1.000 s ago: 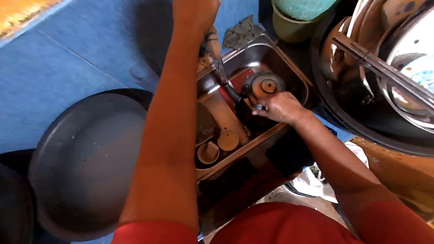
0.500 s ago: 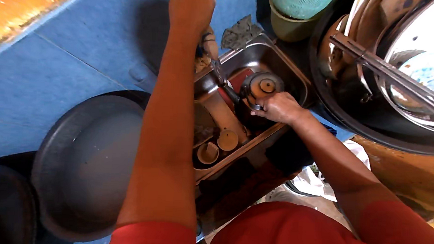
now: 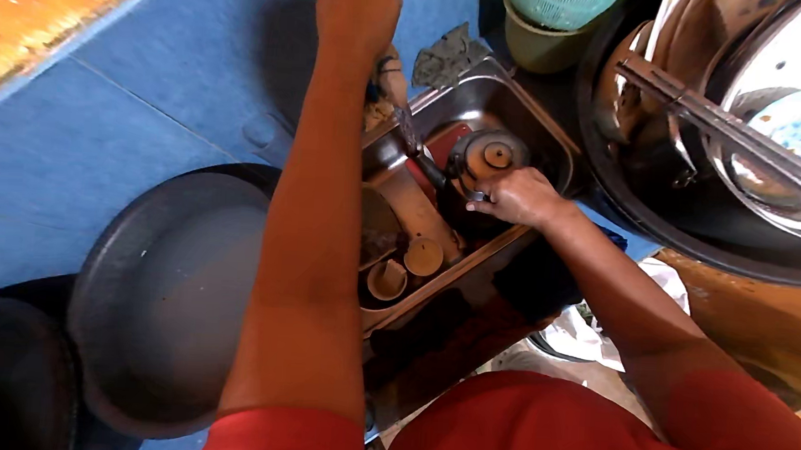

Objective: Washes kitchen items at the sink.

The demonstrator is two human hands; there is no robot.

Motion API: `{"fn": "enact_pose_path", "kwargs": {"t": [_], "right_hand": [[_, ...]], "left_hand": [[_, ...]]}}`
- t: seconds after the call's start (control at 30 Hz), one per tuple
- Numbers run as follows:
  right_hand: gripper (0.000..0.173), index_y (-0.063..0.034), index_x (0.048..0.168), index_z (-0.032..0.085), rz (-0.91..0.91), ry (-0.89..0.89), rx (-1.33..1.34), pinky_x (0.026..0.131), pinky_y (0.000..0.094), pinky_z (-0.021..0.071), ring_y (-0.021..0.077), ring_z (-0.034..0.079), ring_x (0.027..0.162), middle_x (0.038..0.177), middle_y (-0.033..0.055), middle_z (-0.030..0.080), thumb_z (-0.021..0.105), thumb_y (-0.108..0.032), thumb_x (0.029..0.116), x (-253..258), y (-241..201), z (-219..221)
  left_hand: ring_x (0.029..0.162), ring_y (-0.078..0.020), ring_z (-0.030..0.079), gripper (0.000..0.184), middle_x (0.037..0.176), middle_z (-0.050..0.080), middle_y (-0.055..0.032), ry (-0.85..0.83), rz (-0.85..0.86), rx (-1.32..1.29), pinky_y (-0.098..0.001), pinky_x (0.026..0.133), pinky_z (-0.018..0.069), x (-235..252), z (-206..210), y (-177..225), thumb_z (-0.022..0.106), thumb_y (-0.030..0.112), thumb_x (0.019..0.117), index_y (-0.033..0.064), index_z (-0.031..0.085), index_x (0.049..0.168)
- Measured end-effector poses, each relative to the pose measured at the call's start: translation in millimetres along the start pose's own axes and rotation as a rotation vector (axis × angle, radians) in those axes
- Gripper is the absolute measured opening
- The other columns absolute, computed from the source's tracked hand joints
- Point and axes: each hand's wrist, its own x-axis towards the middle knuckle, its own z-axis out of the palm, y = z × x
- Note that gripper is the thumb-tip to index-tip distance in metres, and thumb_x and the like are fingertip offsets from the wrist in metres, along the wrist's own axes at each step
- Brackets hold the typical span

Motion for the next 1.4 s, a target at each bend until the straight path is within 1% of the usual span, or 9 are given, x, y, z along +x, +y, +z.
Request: {"fn": "enact_pose_path", "kwargs": {"t": [0.1,0.3,0.5,0.7,0.93,1.1,1.27,1.33,1.4], "right_hand": [[0.044,-0.0041,0.1,0.07,0.004,0.001,-0.003,0.073,0.0614,0.0518,0.0396,0.069,0.083,0.087,0.0184,0.07,0.056,-0.046,0.1037,0.5,-0.2,0.6],[0.043,-0.0045,0.098,0.069,0.011,0.003,0.0,0.072,0.0604,0.0516,0.0389,0.069,0.082,0.086,0.0176,0.07,0.057,-0.046,0.1032,-0.1,-0.6,0.8],[0.043,-0.0041,0.098,0.069,0.008,0.002,0.002,0.072,0.0609,0.0514,0.0393,0.069,0.082,0.086,0.0182,0.07,0.057,-0.046,0.1032,0.7,-0.4,1.3],[0.043,-0.0046,0.099,0.07,0.016,-0.01,0.003,0.073,0.0608,0.0517,0.0391,0.07,0.084,0.088,0.0177,0.07,0.057,-0.045,0.1034,1.0,-1.1,0.5],[0.043,-0.0054,0.099,0.07,0.001,0.001,-0.007,0.073,0.0605,0.0519,0.0391,0.07,0.085,0.089,0.0174,0.071,0.057,-0.046,0.1034,0.6,1.2,2.8],[0.043,-0.0053,0.101,0.07,-0.004,-0.001,-0.009,0.073,0.061,0.052,0.0394,0.07,0.086,0.091,0.0179,0.071,0.056,-0.046,0.1036,0.7,1.9,3.2],[0.043,-0.0054,0.101,0.07,-0.016,0.009,-0.011,0.072,0.0606,0.0521,0.0392,0.07,0.085,0.09,0.0177,0.071,0.056,-0.046,0.1037,1.1,2.3,5.2],[0.042,-0.0061,0.103,0.071,-0.016,0.01,-0.008,0.072,0.0607,0.0524,0.0392,0.071,0.085,0.091,0.0176,0.072,0.056,-0.046,0.1037,0.8,2.4,5.1],[0.042,-0.0065,0.105,0.072,-0.019,0.012,-0.004,0.072,0.0605,0.0525,0.0389,0.071,0.085,0.092,0.0174,0.072,0.057,-0.046,0.1036,0.7,3.2,5.5]], "left_hand": [[0.101,-0.0236,0.068,0.028,0.101,0.071,-0.0113,0.013,0.001,-0.011,-0.0466,0.092,0.0527,-0.7,0.1,-0.7,0.055,0.027,0.098,0.006,0.072,0.103],[0.102,-0.0229,0.067,0.028,0.101,0.071,-0.0106,0.014,0.015,-0.007,-0.0452,0.092,0.0524,0.3,0.0,-1.0,0.055,0.027,0.0981,0.0069,0.072,0.104],[0.104,-0.0242,0.068,0.029,0.104,0.072,-0.0114,-0.004,0.026,0.034,-0.0461,0.094,0.0521,2.4,0.6,-1.4,0.055,0.029,0.0991,0.0075,0.073,0.107],[0.105,-0.0248,0.068,0.03,0.104,0.072,-0.0102,-0.011,0.019,0.056,-0.0479,0.094,0.0518,4.3,2.2,-1.2,0.054,0.03,0.0986,0.009,0.073,0.106],[0.096,-0.0234,0.068,0.026,0.097,0.071,-0.0095,0.0,0.052,-0.012,-0.0479,0.089,0.0533,4.2,2.4,-4.8,0.06,0.029,0.0959,0.0079,0.073,0.1],[0.101,-0.0259,0.068,0.027,0.101,0.072,-0.0106,-0.002,0.022,-0.008,-0.051,0.091,0.0526,3.5,4.0,-4.0,0.062,0.032,0.0962,0.0084,0.074,0.104],[0.086,-0.0173,0.066,0.022,0.088,0.069,-0.0053,0.045,0.056,-0.117,-0.0424,0.082,0.0539,1.0,6.1,-9.8,0.066,0.029,0.0943,0.0089,0.074,0.095],[0.092,-0.022,0.068,0.023,0.093,0.071,-0.0085,0.032,0.052,-0.076,-0.047,0.086,0.0538,2.1,6.3,-8.1,0.066,0.029,0.095,0.0075,0.074,0.099],[0.093,-0.0234,0.068,0.024,0.094,0.071,-0.0088,0.036,0.045,-0.062,-0.0479,0.086,0.0535,2.8,8.0,-8.0,0.066,0.03,0.0943,0.0078,0.075,0.099]]}}
